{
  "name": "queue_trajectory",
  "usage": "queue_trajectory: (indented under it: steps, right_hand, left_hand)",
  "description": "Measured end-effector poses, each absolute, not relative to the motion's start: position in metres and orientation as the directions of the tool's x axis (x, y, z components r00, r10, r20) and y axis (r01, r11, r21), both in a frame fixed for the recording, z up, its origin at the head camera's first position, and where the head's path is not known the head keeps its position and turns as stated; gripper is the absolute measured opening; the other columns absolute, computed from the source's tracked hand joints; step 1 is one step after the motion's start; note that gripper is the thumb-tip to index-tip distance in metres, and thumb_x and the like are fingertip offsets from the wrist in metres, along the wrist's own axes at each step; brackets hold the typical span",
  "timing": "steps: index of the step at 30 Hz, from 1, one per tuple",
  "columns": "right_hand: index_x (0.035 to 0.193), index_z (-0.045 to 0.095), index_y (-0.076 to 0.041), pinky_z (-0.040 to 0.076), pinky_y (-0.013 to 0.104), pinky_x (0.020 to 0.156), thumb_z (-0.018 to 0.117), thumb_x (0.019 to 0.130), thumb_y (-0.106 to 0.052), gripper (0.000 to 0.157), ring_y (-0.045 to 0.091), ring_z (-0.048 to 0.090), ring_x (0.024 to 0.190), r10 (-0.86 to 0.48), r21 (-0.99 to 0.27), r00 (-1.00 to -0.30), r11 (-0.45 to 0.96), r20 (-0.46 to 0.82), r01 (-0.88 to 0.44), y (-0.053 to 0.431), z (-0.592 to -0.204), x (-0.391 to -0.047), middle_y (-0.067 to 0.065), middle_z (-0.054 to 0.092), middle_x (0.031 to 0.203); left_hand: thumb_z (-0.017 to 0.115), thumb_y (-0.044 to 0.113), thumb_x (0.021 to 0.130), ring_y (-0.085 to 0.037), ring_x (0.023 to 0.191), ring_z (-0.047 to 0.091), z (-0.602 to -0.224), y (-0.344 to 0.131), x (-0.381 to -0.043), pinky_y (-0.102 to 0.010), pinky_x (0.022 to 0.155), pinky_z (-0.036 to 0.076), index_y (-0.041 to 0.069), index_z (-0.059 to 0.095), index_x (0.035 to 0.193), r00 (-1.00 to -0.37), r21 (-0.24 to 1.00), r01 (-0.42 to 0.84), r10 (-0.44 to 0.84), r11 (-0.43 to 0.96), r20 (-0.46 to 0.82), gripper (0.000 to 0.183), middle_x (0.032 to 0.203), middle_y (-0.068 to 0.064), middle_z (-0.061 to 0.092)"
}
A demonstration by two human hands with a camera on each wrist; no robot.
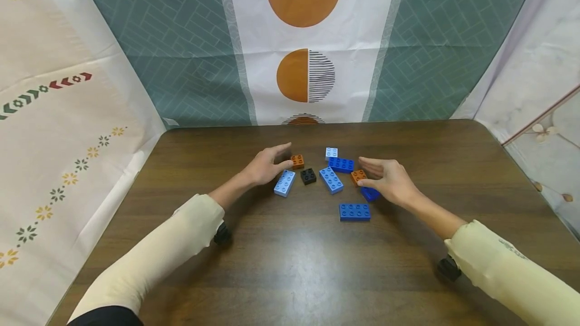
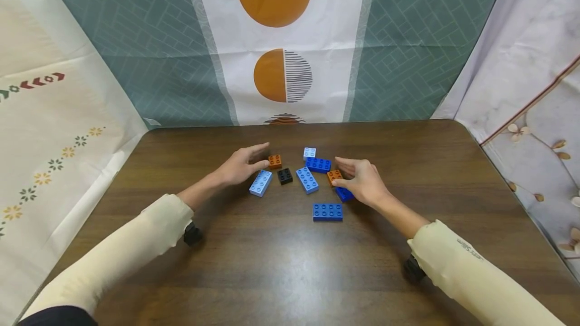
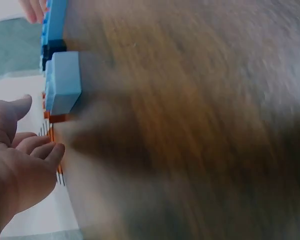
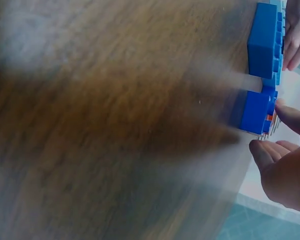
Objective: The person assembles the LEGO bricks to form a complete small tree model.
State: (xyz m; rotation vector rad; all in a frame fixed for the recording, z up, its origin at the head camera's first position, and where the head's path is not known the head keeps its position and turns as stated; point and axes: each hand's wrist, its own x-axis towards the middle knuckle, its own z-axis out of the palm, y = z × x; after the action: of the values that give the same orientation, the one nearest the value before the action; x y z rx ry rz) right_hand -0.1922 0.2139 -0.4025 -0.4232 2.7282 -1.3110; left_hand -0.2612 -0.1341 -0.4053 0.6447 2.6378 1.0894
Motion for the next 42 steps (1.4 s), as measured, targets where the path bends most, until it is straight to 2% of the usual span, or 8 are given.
queue_trajectory:
  steps: [10, 17, 21, 31, 42]
  right_hand:
    - [0.141, 0.061, 0.011, 0.054, 0.051, 0.100, 0.075, 0.097, 0.003, 0.047, 0.044, 0.063, 0.127, -0.242, -0.772, -0.970, 0.611, 0.030, -0.177, 0.207, -0.407, -0.197, 0.028, 0.062, 0.141]
    - [0.132, 0.069, 0.009, 0.058, 0.053, 0.095, 0.078, 0.096, -0.001, 0.038, 0.043, 0.070, 0.118, -0.219, -0.739, -0.974, 0.645, 0.062, -0.193, 0.206, -0.407, -0.200, 0.028, 0.069, 0.129]
    - [0.127, 0.073, 0.008, 0.060, 0.052, 0.090, 0.080, 0.095, -0.003, 0.035, 0.042, 0.073, 0.111, -0.213, -0.715, -0.973, 0.667, 0.086, -0.209, 0.206, -0.407, -0.200, 0.027, 0.073, 0.122]
    - [0.128, 0.074, 0.005, 0.060, 0.052, 0.090, 0.082, 0.094, -0.007, 0.036, 0.040, 0.074, 0.110, -0.210, -0.728, -0.967, 0.639, 0.146, -0.249, 0.203, -0.394, -0.197, 0.024, 0.074, 0.121]
    - [0.126, 0.074, 0.006, 0.062, 0.040, 0.088, 0.084, 0.090, -0.001, 0.038, 0.032, 0.076, 0.107, -0.296, -0.797, -0.936, 0.509, 0.192, -0.324, 0.172, -0.377, -0.170, 0.019, 0.077, 0.117]
  left_hand:
    - [0.070, 0.015, 0.105, -0.030, 0.143, 0.054, -0.412, -0.114, -0.258, -0.046, 0.116, 0.045, 0.004, 0.049, 0.158, -0.924, 0.679, 0.281, 0.383, 0.679, 0.000, 0.058, 0.157, -0.013, 0.054]
    - [0.071, 0.011, 0.104, -0.027, 0.133, 0.063, -0.412, -0.109, -0.259, -0.044, 0.109, 0.052, 0.007, 0.061, 0.149, -0.934, 0.653, 0.293, 0.355, 0.698, 0.040, 0.047, 0.148, -0.010, 0.064]
    - [0.072, 0.012, 0.104, -0.026, 0.130, 0.065, -0.411, -0.110, -0.262, -0.044, 0.108, 0.053, 0.007, 0.064, 0.146, -0.939, 0.646, 0.291, 0.341, 0.706, 0.051, 0.043, 0.144, -0.010, 0.067]
    - [0.075, 0.014, 0.101, -0.027, 0.125, 0.069, -0.399, -0.119, -0.259, -0.043, 0.107, 0.053, 0.007, 0.067, 0.143, -0.936, 0.697, 0.324, 0.322, 0.640, 0.139, 0.043, 0.140, -0.011, 0.069]
    - [0.079, 0.013, 0.098, -0.025, 0.120, 0.072, -0.377, -0.125, -0.241, -0.039, 0.103, 0.056, 0.008, 0.070, 0.139, -0.909, 0.764, 0.384, 0.356, 0.519, 0.215, 0.042, 0.132, -0.010, 0.073]
